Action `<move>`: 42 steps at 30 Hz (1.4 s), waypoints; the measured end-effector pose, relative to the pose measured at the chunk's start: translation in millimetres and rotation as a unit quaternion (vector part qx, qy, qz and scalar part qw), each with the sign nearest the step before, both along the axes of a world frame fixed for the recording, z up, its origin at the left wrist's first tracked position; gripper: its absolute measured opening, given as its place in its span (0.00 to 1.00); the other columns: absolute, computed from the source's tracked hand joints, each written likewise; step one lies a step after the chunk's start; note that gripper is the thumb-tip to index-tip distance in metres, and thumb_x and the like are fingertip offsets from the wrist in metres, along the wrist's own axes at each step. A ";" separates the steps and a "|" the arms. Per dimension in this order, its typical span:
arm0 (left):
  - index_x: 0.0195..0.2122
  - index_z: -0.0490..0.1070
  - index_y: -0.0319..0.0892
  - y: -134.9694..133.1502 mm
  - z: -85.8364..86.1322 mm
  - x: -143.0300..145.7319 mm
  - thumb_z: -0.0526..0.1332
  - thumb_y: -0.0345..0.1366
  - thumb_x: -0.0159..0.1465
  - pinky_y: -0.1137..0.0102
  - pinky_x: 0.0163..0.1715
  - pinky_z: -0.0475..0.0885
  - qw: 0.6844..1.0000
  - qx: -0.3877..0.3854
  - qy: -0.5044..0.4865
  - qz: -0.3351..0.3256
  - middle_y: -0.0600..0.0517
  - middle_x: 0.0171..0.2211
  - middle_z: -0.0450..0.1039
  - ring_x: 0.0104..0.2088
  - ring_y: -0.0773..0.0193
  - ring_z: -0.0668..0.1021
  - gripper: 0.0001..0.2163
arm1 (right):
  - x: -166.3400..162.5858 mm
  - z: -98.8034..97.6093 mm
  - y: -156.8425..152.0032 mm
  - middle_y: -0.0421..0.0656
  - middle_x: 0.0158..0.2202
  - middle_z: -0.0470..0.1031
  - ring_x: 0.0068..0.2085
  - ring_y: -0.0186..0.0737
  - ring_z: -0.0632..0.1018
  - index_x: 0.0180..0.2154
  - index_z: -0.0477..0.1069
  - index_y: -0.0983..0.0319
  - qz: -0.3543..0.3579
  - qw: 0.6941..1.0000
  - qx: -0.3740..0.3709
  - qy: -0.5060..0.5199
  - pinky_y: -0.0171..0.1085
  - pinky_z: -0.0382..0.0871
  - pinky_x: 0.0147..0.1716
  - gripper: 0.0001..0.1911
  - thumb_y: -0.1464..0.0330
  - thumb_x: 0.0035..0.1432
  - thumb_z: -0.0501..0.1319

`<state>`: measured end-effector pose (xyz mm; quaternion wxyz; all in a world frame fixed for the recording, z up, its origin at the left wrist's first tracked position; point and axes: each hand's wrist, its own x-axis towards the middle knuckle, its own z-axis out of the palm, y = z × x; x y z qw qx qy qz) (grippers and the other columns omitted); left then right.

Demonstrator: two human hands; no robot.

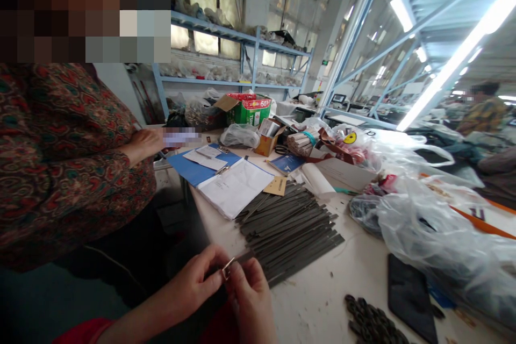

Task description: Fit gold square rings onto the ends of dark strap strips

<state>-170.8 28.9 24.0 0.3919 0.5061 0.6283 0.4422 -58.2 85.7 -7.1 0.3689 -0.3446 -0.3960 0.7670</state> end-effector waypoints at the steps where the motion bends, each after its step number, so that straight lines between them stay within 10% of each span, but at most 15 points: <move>1: 0.33 0.63 0.40 0.2 -1.7 -0.1 0.54 0.31 0.59 0.72 0.37 0.64 1.000 0.002 -0.023 -0.012 0.53 0.32 0.70 0.35 0.64 0.72 0.02 | 0.4 -0.8 -0.6 0.32 0.15 0.62 0.17 0.26 0.61 0.19 0.61 0.62 -0.006 1.000 0.015 -0.012 0.28 0.56 0.17 0.21 0.54 0.39 0.67; 10: 0.35 0.62 0.37 2.1 1.8 0.7 0.60 0.48 0.54 0.76 0.21 0.59 0.978 -0.065 -0.191 -0.048 0.54 0.28 0.67 0.23 0.72 0.67 0.18 | 13.0 -3.9 -1.6 0.33 0.16 0.61 0.20 0.30 0.62 0.19 0.60 0.61 -0.026 0.991 0.105 -0.077 0.31 0.59 0.21 0.20 0.54 0.44 0.63; 32: 0.32 0.64 0.37 10.4 -10.9 -4.0 0.59 0.52 0.54 0.78 0.18 0.58 0.975 -0.123 -0.179 -0.038 0.53 0.26 0.70 0.20 0.73 0.69 0.20 | 9.8 -5.3 7.9 0.35 0.19 0.67 0.22 0.33 0.68 0.22 0.64 0.61 -0.037 0.993 0.084 -0.079 0.32 0.64 0.24 0.15 0.58 0.42 0.65; 42: 0.34 0.65 0.38 2.5 -38.5 -11.5 0.61 0.53 0.51 0.77 0.21 0.60 0.976 -0.123 -0.181 -0.011 0.54 0.26 0.67 0.22 0.71 0.66 0.21 | -4.0 -48.2 4.1 0.36 0.16 0.69 0.17 0.35 0.69 0.23 0.67 0.59 -0.029 0.987 0.139 -0.077 0.33 0.63 0.17 0.11 0.59 0.47 0.63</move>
